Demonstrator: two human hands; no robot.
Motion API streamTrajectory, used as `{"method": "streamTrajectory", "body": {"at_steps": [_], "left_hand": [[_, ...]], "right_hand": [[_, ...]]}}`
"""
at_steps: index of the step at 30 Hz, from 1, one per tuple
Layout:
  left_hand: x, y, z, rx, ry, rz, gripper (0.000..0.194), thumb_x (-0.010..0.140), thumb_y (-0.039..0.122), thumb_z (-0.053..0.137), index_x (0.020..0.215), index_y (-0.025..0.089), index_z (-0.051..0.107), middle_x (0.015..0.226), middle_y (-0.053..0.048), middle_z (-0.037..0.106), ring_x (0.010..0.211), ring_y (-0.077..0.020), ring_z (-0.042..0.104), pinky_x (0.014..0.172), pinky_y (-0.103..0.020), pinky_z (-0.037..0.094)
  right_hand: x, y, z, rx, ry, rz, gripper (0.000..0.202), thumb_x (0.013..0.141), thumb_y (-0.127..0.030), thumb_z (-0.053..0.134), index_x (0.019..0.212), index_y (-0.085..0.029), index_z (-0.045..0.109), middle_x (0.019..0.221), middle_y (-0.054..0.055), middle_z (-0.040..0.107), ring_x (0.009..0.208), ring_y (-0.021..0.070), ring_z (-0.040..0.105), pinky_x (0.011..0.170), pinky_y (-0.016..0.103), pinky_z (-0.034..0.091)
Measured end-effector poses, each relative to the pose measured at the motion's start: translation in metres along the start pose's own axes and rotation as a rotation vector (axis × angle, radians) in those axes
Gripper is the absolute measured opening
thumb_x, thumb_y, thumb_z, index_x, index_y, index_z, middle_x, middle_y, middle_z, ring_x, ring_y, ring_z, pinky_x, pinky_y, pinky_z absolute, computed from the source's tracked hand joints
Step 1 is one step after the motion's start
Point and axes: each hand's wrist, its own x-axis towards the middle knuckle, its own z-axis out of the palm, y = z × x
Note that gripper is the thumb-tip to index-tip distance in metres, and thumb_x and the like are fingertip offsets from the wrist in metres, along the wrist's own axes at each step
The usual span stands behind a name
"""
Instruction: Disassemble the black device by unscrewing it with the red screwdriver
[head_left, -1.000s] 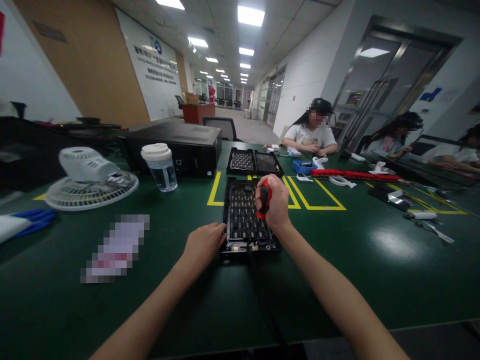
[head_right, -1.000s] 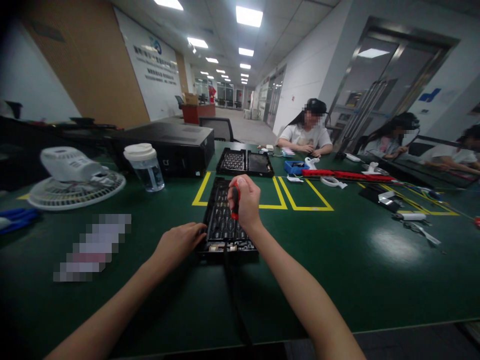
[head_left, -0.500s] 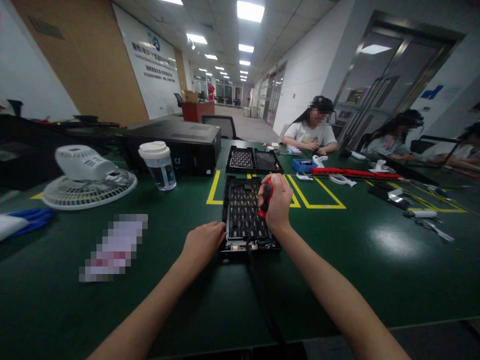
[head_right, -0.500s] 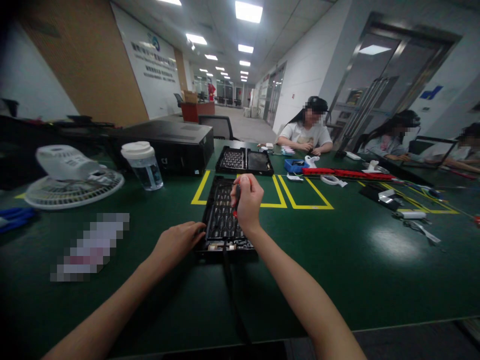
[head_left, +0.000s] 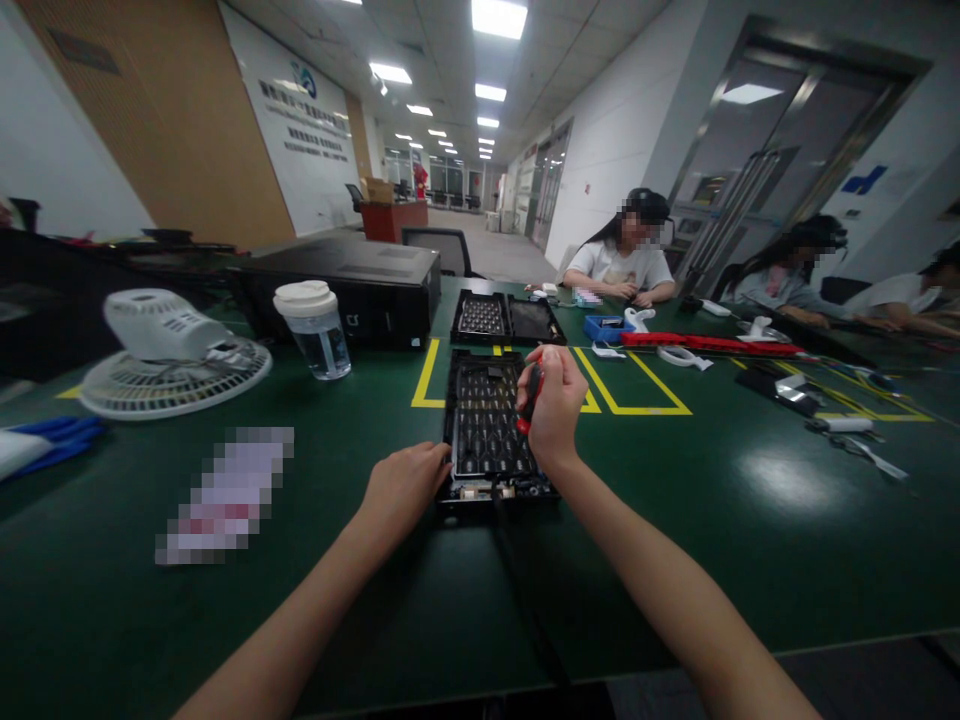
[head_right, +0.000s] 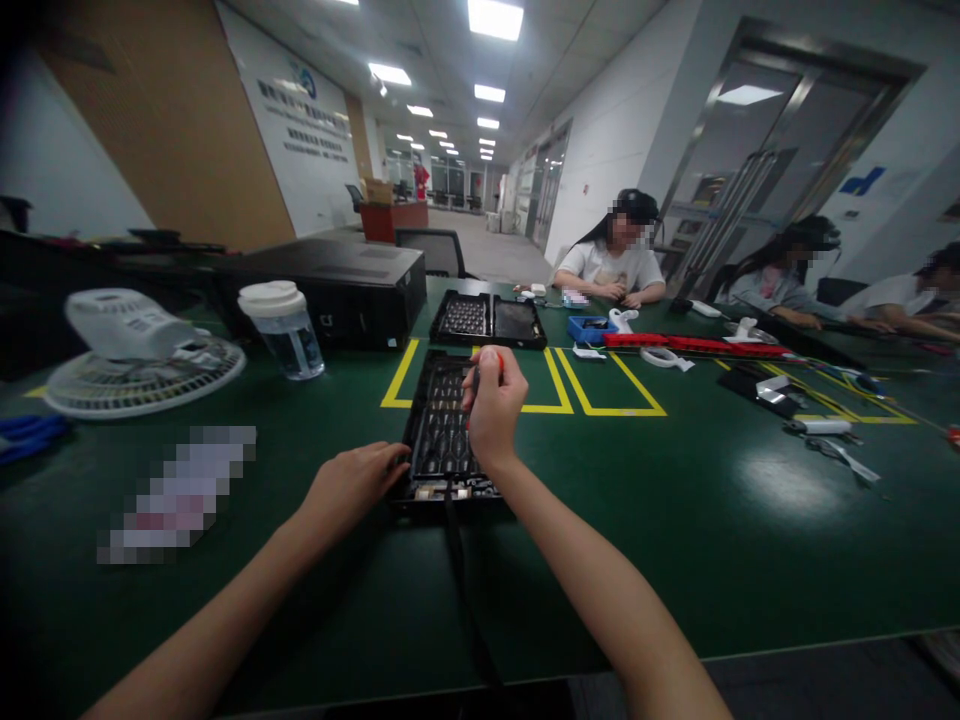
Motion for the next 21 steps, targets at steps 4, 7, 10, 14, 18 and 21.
{"method": "streamTrajectory", "body": {"at_steps": [4,7,10,14,18,21], "left_hand": [[-0.0001,0.0008,-0.0011,-0.009,-0.012,-0.016,0.029,0.087,0.034,0.037,0.109,0.026,0.055,0.099,-0.004,0.062,0.083,-0.018,0.06,0.065,-0.026,0.045],[-0.0002,0.0012,-0.0015,-0.011,-0.019,-0.018,0.03,0.087,0.034,0.037,0.109,0.026,0.055,0.1,-0.005,0.062,0.083,-0.0178,0.06,0.065,-0.026,0.045],[-0.0003,0.0003,-0.0003,-0.002,-0.003,-0.006,0.029,0.087,0.034,0.037,0.109,0.026,0.055,0.099,-0.005,0.062,0.082,-0.0181,0.06,0.064,-0.026,0.045],[0.0,-0.0012,0.0016,0.015,0.015,0.017,0.029,0.087,0.035,0.037,0.109,0.026,0.055,0.097,-0.005,0.062,0.081,-0.0188,0.061,0.063,-0.027,0.045],[0.0,-0.0005,0.0005,0.015,-0.007,-0.004,0.03,0.087,0.034,0.037,0.11,0.026,0.054,0.098,-0.005,0.062,0.083,-0.0184,0.061,0.065,-0.027,0.045],[-0.0004,0.0006,-0.0011,0.002,-0.022,-0.022,0.029,0.087,0.034,0.037,0.11,0.027,0.054,0.099,-0.005,0.062,0.084,-0.0179,0.06,0.066,-0.026,0.045]], "right_hand": [[0.0,0.0009,-0.0007,-0.023,0.017,-0.005,0.024,0.085,-0.04,0.04,0.074,-0.02,0.047,0.053,-0.006,0.042,0.036,0.0035,0.036,0.034,0.017,0.027],[-0.0001,0.0011,-0.0006,-0.029,0.024,-0.006,0.024,0.085,-0.041,0.041,0.073,-0.02,0.047,0.054,-0.006,0.042,0.037,0.0035,0.036,0.034,0.017,0.027],[-0.0002,0.0011,0.0001,-0.035,0.026,-0.011,0.023,0.085,-0.04,0.041,0.074,-0.02,0.047,0.054,-0.006,0.042,0.037,0.0036,0.036,0.034,0.017,0.027],[-0.0005,0.0013,0.0018,-0.04,0.041,-0.009,0.024,0.085,-0.041,0.042,0.074,-0.02,0.047,0.055,-0.006,0.042,0.037,0.0033,0.036,0.035,0.017,0.027],[-0.0012,0.0012,0.0037,-0.041,0.041,-0.006,0.024,0.084,-0.041,0.042,0.075,-0.02,0.048,0.055,-0.006,0.043,0.038,0.0034,0.036,0.034,0.017,0.027],[-0.0018,0.0004,0.0052,-0.043,0.037,-0.006,0.023,0.084,-0.041,0.043,0.076,-0.02,0.049,0.056,-0.006,0.043,0.037,0.0035,0.037,0.034,0.017,0.028]]}}
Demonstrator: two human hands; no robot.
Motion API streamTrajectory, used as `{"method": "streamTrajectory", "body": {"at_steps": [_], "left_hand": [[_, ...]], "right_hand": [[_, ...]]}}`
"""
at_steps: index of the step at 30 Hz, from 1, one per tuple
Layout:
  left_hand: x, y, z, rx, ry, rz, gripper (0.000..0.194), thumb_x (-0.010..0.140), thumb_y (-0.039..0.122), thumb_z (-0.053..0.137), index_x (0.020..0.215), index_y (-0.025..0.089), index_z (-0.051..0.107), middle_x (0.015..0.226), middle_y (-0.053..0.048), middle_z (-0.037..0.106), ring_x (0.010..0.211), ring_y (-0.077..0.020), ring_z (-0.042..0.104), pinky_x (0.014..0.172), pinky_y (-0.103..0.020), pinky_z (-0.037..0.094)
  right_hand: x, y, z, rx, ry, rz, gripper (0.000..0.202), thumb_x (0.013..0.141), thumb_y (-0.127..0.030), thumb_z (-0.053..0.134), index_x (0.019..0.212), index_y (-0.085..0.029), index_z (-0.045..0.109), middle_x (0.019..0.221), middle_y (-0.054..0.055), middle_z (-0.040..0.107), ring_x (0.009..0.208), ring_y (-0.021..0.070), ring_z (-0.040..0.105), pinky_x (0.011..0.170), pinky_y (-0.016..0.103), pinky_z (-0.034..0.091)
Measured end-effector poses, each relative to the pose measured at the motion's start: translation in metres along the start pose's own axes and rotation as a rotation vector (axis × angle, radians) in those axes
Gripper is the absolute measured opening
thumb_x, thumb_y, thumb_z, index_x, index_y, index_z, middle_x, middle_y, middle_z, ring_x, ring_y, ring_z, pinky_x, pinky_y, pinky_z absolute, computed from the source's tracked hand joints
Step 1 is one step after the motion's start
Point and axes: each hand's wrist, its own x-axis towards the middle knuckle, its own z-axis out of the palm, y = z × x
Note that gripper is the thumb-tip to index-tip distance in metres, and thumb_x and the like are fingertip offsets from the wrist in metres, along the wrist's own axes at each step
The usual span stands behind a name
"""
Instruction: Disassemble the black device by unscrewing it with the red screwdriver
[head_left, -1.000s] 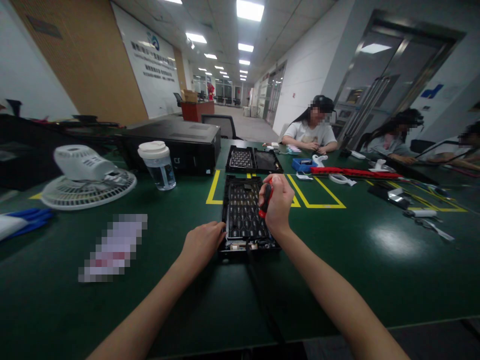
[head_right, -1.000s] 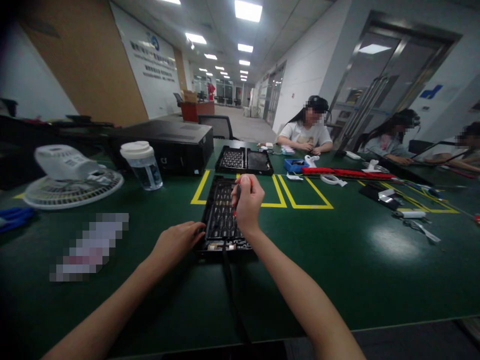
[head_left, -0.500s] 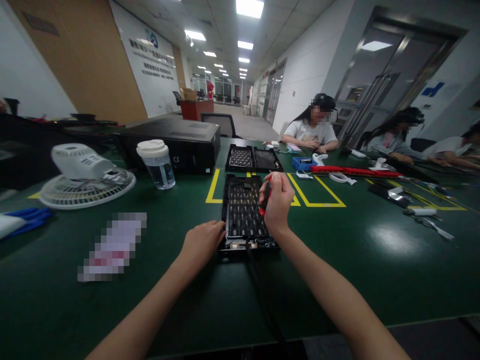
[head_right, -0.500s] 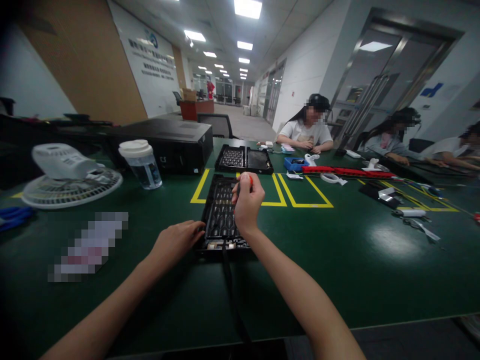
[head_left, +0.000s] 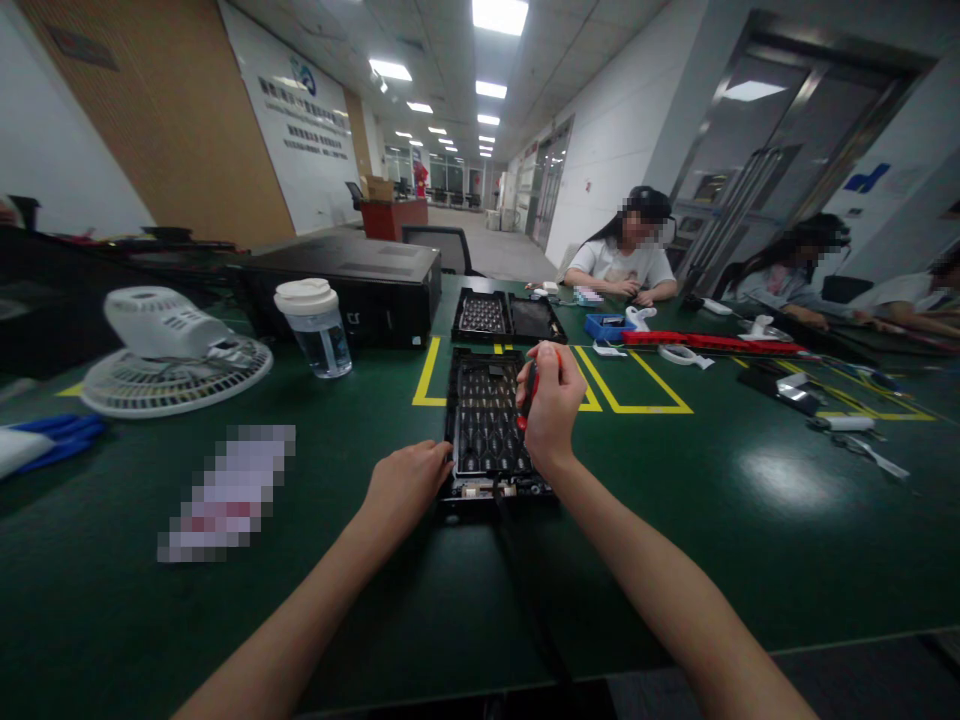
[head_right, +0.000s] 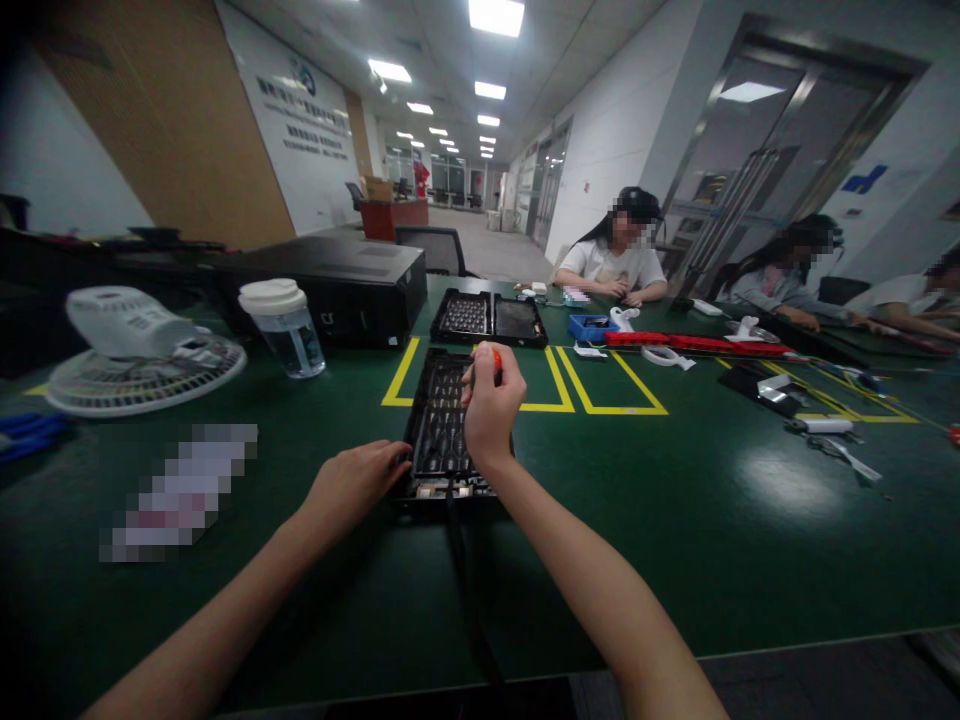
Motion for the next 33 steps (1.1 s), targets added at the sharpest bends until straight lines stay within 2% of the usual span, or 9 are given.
{"method": "streamTrajectory", "body": {"at_steps": [13,21,24,29,33], "left_hand": [[0.0,-0.003,0.003,0.011,0.057,0.042,0.029,0.087,0.035,0.037,0.107,0.026,0.055,0.096,-0.004,0.062,0.079,-0.0185,0.06,0.061,-0.026,0.044],[0.0,-0.002,0.002,-0.014,0.039,0.027,0.03,0.087,0.035,0.037,0.108,0.026,0.056,0.097,-0.004,0.062,0.079,-0.0174,0.06,0.063,-0.025,0.044],[0.0,-0.003,0.003,-0.01,0.036,0.028,0.029,0.087,0.035,0.038,0.108,0.026,0.055,0.095,-0.004,0.063,0.08,-0.0172,0.06,0.063,-0.025,0.044],[0.0,-0.005,0.003,-0.017,0.066,0.054,0.027,0.087,0.034,0.038,0.105,0.025,0.055,0.091,-0.003,0.063,0.076,-0.0167,0.06,0.06,-0.025,0.043],[0.0,-0.005,0.003,-0.019,0.065,0.062,0.027,0.087,0.034,0.038,0.105,0.025,0.056,0.091,-0.003,0.063,0.076,-0.0167,0.06,0.061,-0.025,0.043]], "right_hand": [[-0.003,0.001,0.007,-0.017,0.01,0.002,0.021,0.082,-0.04,0.047,0.077,-0.021,0.051,0.056,-0.006,0.043,0.039,0.0037,0.037,0.035,0.016,0.03],[-0.001,0.002,0.004,0.034,-0.057,0.022,0.021,0.083,-0.041,0.047,0.078,-0.02,0.05,0.056,-0.006,0.044,0.039,0.0036,0.037,0.035,0.016,0.029],[0.0,0.003,0.001,0.07,-0.089,0.044,0.024,0.083,-0.042,0.045,0.077,-0.02,0.05,0.056,-0.006,0.045,0.039,0.0038,0.038,0.035,0.016,0.028],[0.003,0.004,-0.007,0.215,-0.163,0.115,0.039,0.088,-0.047,0.029,0.078,-0.018,0.054,0.058,-0.003,0.049,0.041,0.0056,0.044,0.039,0.017,0.034],[0.011,0.004,-0.019,0.331,-0.32,0.209,0.034,0.088,-0.044,0.033,0.082,-0.018,0.054,0.064,-0.002,0.054,0.046,0.0069,0.049,0.044,0.019,0.038]]}}
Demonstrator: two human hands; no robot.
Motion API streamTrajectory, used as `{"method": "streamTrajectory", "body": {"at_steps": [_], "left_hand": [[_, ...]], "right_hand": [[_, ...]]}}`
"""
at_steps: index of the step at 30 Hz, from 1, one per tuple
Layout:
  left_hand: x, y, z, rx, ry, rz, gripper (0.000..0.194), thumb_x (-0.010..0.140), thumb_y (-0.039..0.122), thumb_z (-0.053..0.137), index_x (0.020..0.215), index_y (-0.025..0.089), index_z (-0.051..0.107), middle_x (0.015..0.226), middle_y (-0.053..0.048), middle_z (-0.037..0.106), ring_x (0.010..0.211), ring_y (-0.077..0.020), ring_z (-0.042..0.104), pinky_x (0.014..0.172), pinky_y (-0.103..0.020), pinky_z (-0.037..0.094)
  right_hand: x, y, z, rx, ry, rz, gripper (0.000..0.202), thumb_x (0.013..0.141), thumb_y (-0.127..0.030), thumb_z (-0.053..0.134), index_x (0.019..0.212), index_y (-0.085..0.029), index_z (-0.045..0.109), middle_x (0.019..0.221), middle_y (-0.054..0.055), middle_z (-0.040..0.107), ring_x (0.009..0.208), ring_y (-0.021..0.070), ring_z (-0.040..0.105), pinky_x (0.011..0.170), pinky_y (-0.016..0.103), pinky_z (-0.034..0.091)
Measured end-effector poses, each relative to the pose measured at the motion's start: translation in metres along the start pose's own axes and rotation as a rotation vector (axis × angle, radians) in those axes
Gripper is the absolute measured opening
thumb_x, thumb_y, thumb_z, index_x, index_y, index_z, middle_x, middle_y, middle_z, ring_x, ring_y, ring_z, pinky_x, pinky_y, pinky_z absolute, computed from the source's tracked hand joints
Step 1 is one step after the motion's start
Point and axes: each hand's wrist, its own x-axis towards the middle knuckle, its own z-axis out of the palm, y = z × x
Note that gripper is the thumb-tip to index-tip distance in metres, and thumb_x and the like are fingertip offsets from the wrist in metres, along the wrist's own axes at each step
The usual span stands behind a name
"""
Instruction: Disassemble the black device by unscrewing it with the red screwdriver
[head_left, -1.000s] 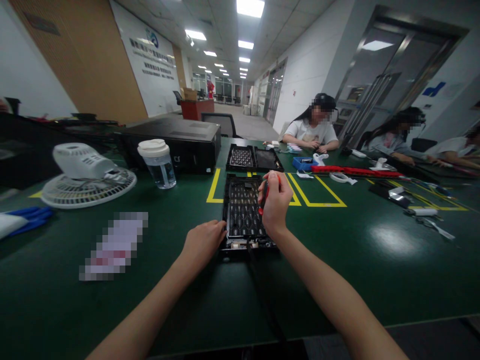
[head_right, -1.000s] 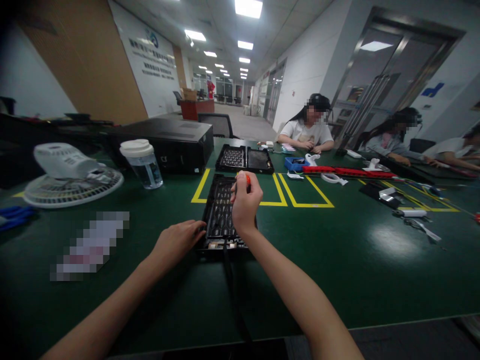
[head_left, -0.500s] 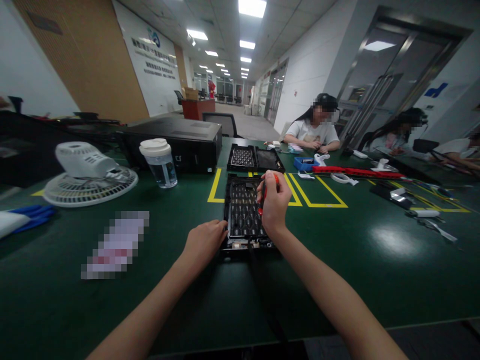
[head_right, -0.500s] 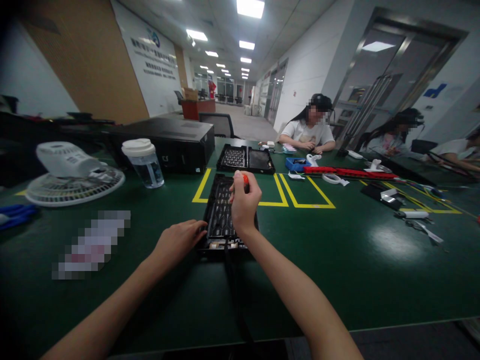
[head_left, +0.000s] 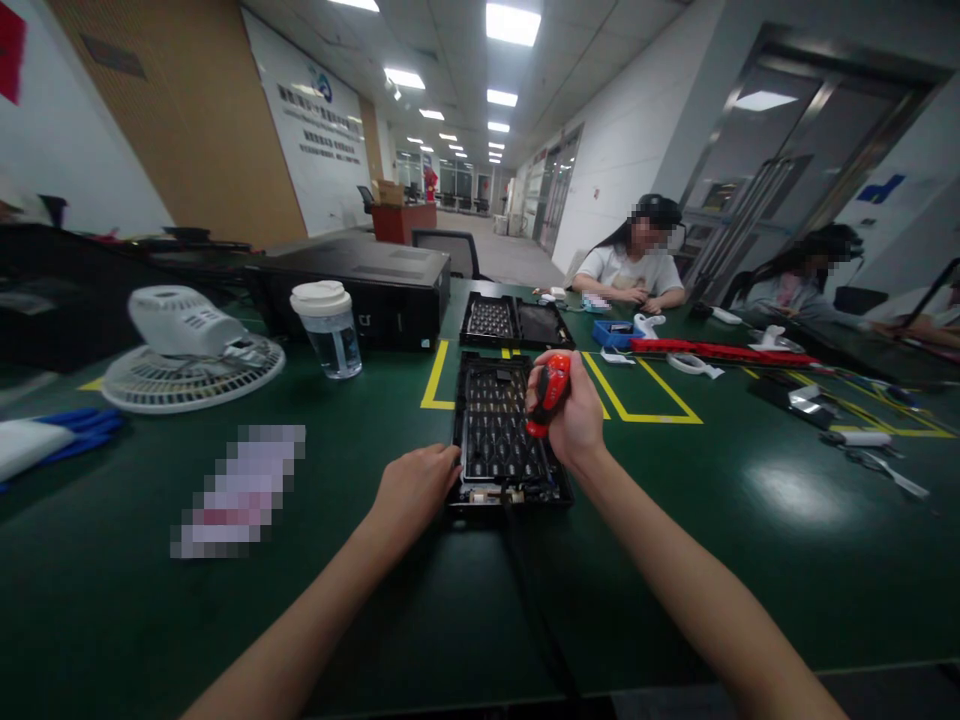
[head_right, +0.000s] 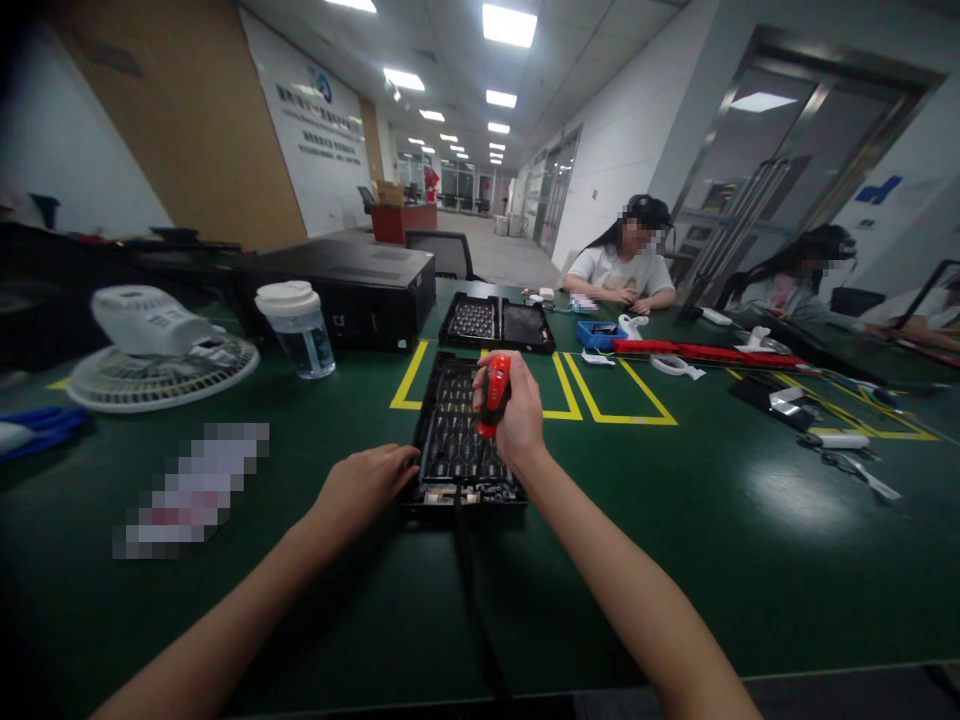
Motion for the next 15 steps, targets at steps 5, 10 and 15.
{"method": "streamTrajectory", "body": {"at_steps": [5,10,15], "left_hand": [[-0.001,0.002,0.0,0.007,-0.015,-0.008,0.028,0.087,0.034,0.037,0.108,0.025,0.055,0.091,-0.003,0.063,0.078,-0.0172,0.061,0.062,-0.025,0.043],[-0.001,0.002,-0.002,-0.003,-0.02,-0.015,0.028,0.087,0.034,0.038,0.107,0.026,0.055,0.093,-0.003,0.063,0.079,-0.0166,0.06,0.063,-0.024,0.043],[0.0,0.002,-0.001,0.001,-0.008,-0.02,0.028,0.087,0.034,0.038,0.107,0.025,0.056,0.095,-0.004,0.063,0.078,-0.0165,0.06,0.062,-0.024,0.043]], "right_hand": [[0.014,-0.009,-0.025,0.1,-0.315,0.205,0.028,0.084,-0.044,0.041,0.088,-0.019,0.051,0.076,0.0,0.058,0.057,0.0113,0.057,0.057,0.027,0.046],[0.034,-0.007,-0.037,0.201,-0.552,0.267,0.028,0.072,-0.045,0.054,0.075,-0.018,0.047,0.084,0.004,0.061,0.081,0.0193,0.061,0.072,0.036,0.048],[0.049,0.004,-0.026,0.335,-0.719,0.274,0.033,0.066,-0.045,0.056,0.066,-0.019,0.035,0.076,0.005,0.064,0.078,0.0242,0.063,0.07,0.041,0.048]]}}
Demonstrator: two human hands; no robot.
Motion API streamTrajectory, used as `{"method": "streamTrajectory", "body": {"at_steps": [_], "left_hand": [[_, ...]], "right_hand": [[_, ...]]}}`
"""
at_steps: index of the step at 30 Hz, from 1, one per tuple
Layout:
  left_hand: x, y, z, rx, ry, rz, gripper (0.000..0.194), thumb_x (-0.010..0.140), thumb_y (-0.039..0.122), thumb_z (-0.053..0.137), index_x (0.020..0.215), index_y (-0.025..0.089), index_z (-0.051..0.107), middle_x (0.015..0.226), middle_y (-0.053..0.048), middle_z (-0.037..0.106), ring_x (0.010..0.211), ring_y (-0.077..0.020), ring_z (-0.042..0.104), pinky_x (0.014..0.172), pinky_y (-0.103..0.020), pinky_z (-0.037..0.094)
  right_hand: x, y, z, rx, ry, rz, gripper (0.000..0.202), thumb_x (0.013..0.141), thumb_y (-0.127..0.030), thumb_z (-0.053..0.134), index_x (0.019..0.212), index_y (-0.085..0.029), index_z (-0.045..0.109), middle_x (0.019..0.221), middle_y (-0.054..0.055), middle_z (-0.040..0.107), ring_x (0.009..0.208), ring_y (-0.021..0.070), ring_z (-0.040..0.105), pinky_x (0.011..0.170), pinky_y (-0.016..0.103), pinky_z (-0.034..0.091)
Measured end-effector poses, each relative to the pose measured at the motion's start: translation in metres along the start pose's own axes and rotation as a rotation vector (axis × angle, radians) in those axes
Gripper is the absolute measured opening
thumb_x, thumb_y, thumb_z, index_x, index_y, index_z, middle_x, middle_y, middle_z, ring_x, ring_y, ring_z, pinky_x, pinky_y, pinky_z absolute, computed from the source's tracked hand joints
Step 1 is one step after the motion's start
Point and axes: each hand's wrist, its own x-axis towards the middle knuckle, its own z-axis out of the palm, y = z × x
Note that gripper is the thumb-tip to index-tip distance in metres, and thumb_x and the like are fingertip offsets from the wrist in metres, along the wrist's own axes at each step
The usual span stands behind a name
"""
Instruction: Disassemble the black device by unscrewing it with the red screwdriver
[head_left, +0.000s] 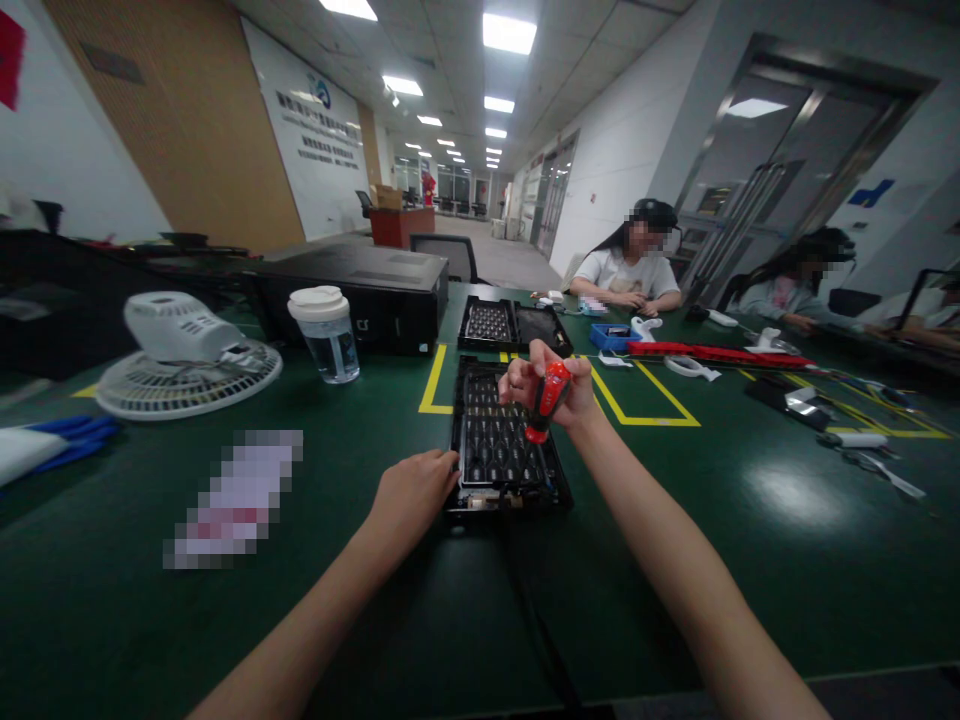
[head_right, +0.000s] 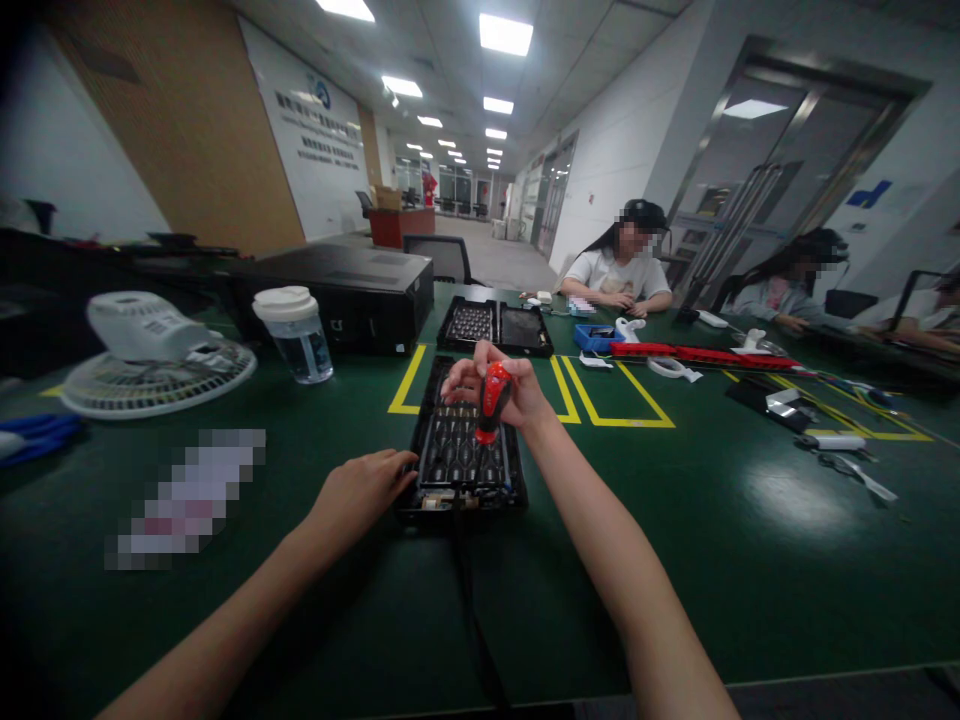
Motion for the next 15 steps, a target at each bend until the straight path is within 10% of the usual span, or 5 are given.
{"method": "streamTrajectory", "body": {"at_steps": [8,15], "left_hand": [[0.0,0.0,0.001,0.025,0.004,-0.002,0.026,0.087,0.034,0.04,0.106,0.025,0.056,0.091,-0.003,0.063,0.077,-0.0172,0.061,0.061,-0.025,0.043],[0.001,0.001,0.0,0.001,-0.002,0.0,0.026,0.087,0.033,0.04,0.105,0.024,0.056,0.091,-0.003,0.063,0.078,-0.0168,0.061,0.062,-0.024,0.042]], "right_hand": [[0.012,0.007,-0.001,0.133,-0.23,0.155,0.023,0.073,-0.042,0.039,0.071,-0.021,0.03,0.058,0.005,0.065,0.04,0.0258,0.06,0.031,0.035,0.043],[0.008,0.013,-0.001,0.308,-0.3,0.093,0.024,0.075,-0.034,0.041,0.059,-0.017,0.038,0.043,-0.002,0.05,0.025,0.0069,0.037,0.025,0.017,0.031]]}}
